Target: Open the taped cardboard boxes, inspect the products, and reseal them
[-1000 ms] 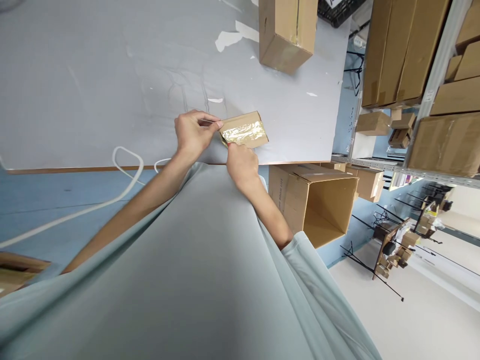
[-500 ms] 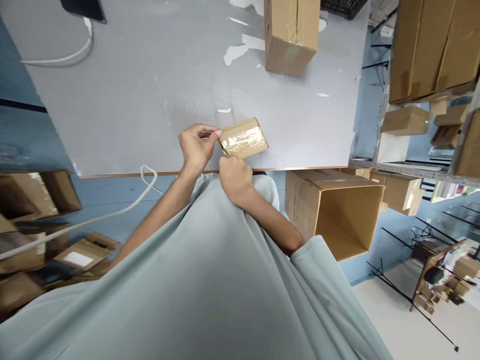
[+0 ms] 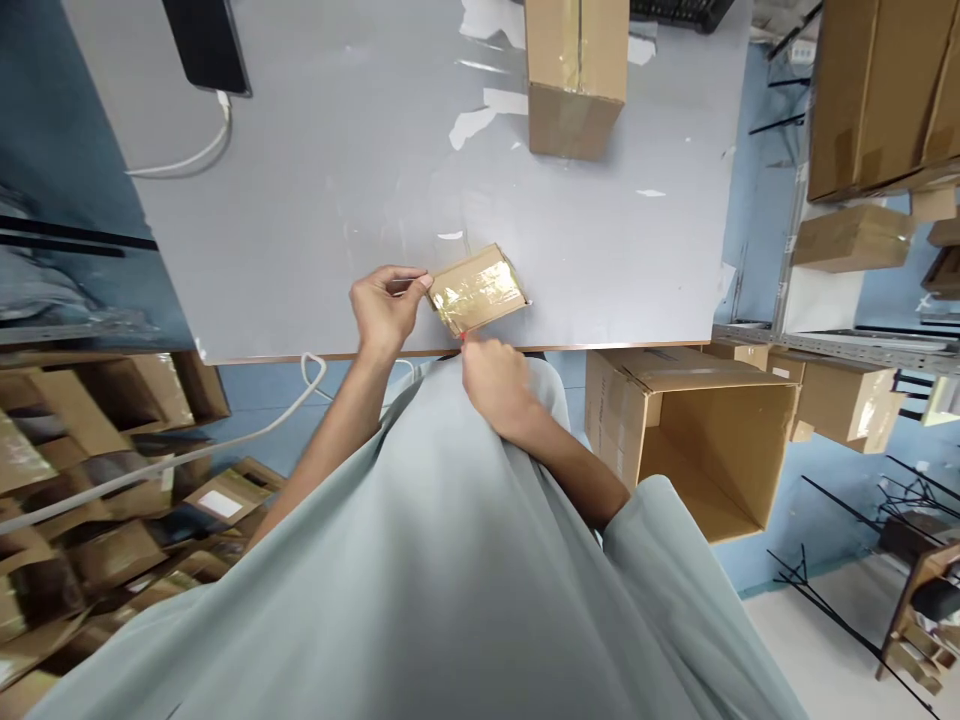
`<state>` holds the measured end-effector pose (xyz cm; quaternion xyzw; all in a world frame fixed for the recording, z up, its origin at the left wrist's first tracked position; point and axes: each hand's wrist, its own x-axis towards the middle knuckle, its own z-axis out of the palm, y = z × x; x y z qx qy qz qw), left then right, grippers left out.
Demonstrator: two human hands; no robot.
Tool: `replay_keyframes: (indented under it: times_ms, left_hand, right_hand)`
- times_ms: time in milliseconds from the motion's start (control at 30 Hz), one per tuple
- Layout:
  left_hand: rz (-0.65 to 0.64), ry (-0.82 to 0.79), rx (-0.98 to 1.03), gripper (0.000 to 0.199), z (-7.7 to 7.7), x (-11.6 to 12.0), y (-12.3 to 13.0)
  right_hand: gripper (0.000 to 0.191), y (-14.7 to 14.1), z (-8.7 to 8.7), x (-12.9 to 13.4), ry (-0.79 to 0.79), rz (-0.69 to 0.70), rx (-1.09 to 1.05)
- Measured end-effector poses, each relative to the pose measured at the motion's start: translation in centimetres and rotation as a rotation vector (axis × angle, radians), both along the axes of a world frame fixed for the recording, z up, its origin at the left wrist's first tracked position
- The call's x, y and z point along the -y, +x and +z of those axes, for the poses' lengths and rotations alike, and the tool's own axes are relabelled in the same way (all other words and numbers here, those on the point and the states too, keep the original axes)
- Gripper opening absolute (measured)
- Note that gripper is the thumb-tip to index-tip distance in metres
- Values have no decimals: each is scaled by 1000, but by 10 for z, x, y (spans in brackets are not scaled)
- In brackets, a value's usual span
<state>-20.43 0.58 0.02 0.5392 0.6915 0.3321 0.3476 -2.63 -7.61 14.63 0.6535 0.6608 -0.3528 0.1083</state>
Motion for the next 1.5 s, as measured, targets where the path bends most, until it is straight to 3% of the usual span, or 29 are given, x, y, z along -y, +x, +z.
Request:
replay_keyframes:
  times_ms: [100, 233, 333, 433, 567, 833, 1033, 1233, 1500]
  left_hand:
    - [-108, 139, -115, 28, 8, 2, 16]
    - [-375, 221, -203, 39, 16, 8, 57]
    - [-455, 197, -222, 45, 13, 12, 77]
    - [-459, 180, -224, 50, 8, 14, 80]
    - [-461, 168, -216, 53, 6, 13, 76]
    - [-472, 184, -93, 67, 8, 11, 75]
    - [-464, 175, -20, 70, 10, 8, 78]
    - [-494, 169, 30, 74, 8, 6, 78]
    - [-551, 179, 43, 69, 5, 1, 74]
  right_hand:
    - [45, 43, -7, 5, 149, -150, -23]
    - [43, 86, -40, -7, 370, -258, -89]
    - [42, 95, -59, -19, 412, -241, -148]
    - [42, 90, -65, -27, 373, -193, -155]
    - [43, 76, -59, -35, 281, -171, -56]
    - [48, 49, -28, -48, 116, -162, 167]
    - [44, 31, -22, -62, 82, -166, 284]
    - [42, 32, -10, -58, 37, -151, 360]
    - [41, 28, -9, -55, 25, -185, 386]
